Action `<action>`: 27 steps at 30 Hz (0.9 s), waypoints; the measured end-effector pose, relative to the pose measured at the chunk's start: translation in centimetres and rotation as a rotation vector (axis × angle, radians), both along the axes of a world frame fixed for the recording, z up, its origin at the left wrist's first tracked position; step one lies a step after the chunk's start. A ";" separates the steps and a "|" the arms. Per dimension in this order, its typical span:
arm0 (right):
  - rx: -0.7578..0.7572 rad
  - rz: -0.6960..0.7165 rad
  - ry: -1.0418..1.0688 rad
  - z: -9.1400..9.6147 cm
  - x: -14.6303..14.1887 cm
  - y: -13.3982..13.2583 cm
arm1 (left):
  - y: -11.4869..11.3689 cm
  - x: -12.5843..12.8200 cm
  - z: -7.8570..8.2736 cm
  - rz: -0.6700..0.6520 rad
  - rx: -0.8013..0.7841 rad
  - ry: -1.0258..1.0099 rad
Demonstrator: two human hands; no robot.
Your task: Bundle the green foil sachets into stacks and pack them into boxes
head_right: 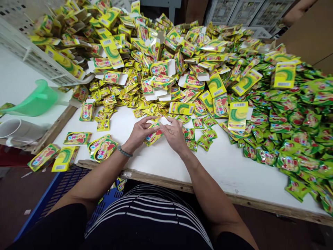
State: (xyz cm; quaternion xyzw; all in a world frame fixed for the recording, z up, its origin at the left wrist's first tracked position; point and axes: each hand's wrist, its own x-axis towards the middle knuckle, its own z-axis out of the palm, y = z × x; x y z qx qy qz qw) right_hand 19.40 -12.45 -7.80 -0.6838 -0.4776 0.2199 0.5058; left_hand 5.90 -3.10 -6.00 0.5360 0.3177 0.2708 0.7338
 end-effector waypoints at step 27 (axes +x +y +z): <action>0.074 0.012 0.396 -0.1 0.1 0.0 | 0.1 -0.3 0.0 0.017 0.091 0.065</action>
